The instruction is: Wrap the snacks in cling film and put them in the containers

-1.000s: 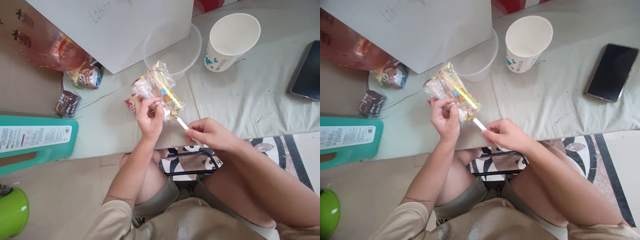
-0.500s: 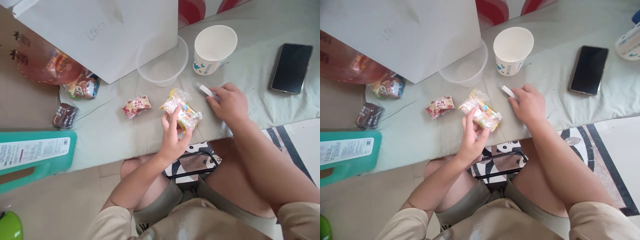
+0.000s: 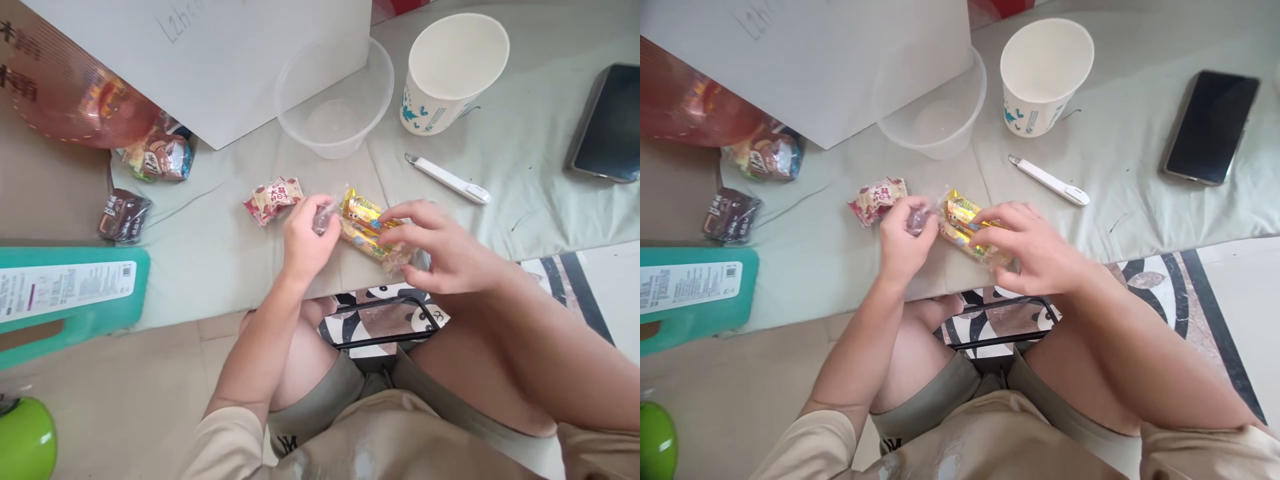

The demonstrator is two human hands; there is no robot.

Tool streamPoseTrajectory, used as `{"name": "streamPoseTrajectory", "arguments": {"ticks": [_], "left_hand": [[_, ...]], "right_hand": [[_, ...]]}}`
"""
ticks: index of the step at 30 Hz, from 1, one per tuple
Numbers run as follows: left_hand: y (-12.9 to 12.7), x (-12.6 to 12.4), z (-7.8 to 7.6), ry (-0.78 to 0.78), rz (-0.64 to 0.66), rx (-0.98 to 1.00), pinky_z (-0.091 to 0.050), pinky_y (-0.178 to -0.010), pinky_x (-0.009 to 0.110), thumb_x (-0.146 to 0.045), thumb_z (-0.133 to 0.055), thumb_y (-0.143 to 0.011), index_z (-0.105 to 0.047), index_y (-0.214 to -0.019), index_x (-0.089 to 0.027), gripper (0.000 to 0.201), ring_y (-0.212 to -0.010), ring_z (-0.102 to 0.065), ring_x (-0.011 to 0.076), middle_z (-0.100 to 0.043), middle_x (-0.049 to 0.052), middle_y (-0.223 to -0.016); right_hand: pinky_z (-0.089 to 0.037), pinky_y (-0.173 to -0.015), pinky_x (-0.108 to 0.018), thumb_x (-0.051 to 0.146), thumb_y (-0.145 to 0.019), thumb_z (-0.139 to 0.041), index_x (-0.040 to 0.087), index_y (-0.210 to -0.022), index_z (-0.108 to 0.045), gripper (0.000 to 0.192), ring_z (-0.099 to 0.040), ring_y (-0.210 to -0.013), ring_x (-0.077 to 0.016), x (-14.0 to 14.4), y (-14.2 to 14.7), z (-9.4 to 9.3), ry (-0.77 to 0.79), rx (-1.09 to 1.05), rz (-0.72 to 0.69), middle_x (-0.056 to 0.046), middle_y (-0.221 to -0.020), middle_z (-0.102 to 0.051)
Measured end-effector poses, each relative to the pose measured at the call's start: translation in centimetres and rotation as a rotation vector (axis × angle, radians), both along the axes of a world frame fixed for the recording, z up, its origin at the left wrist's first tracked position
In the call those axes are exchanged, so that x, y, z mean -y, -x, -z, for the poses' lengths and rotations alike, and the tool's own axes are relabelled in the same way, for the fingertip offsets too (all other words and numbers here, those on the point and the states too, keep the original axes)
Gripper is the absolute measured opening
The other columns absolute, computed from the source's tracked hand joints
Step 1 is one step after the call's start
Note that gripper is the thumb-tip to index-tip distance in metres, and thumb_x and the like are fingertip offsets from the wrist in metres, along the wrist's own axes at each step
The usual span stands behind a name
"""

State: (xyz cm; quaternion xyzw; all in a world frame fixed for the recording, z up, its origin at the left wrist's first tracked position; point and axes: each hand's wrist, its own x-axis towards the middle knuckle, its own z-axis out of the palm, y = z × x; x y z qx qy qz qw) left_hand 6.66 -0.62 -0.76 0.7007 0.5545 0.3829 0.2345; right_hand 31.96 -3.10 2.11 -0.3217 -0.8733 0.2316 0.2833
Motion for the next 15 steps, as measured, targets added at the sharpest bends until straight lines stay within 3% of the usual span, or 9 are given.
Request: {"name": "streamPoseTrajectory", "arguments": {"ticks": [4,8,11,15], "left_hand": [[1.2,-1.3,0.5,0.126,-0.169,0.232,-0.052,-0.058,0.026,-0.022,-0.061,-0.086,-0.063,-0.093,-0.022,0.007,-0.063,-0.06,0.0118,-0.065,-0.001,-0.082],[2.6,-2.3,0.8,0.151,-0.285,0.406,-0.042,-0.044,0.022,-0.021,-0.065,-0.08,-0.058,-0.087,-0.023,0.01,-0.056,-0.053,0.0102,-0.056,-0.003,-0.074],[3.2,-2.3,0.5,0.167,-0.346,0.435,-0.041,-0.044,0.021,-0.019,-0.063,-0.081,-0.054,-0.083,-0.023,0.01,-0.054,-0.052,0.01,-0.052,-0.004,-0.069],[3.9,-2.1,0.4,0.172,-0.364,0.382,-0.047,-0.054,0.023,-0.02,-0.063,-0.083,-0.052,-0.077,-0.022,0.013,-0.061,-0.056,0.0112,-0.054,-0.003,-0.068]], "right_hand": [[-0.05,-0.094,-0.048,0.013,-0.087,-0.056,0.025,-0.086,-0.066,0.016,-0.067,-0.117,-0.0303,-0.3,-0.9,0.5,-0.066,0.102,0.099,-0.008,-0.119,-0.073],[-0.05,-0.095,-0.05,0.012,-0.087,-0.06,0.025,-0.077,-0.062,0.017,-0.069,-0.115,-0.032,-0.8,-2.3,0.6,-0.149,0.063,0.315,-0.006,-0.107,-0.077],[-0.048,-0.098,-0.055,0.014,-0.088,-0.062,0.026,-0.073,-0.062,0.019,-0.068,-0.119,-0.0343,-1.0,-3.0,0.5,-0.191,0.102,0.514,-0.006,-0.105,-0.078],[-0.045,-0.1,-0.059,0.014,-0.085,-0.062,0.027,-0.074,-0.071,0.019,-0.061,-0.127,-0.0373,-1.5,-3.6,0.6,-0.092,0.257,0.725,-0.008,-0.117,-0.076]]}}
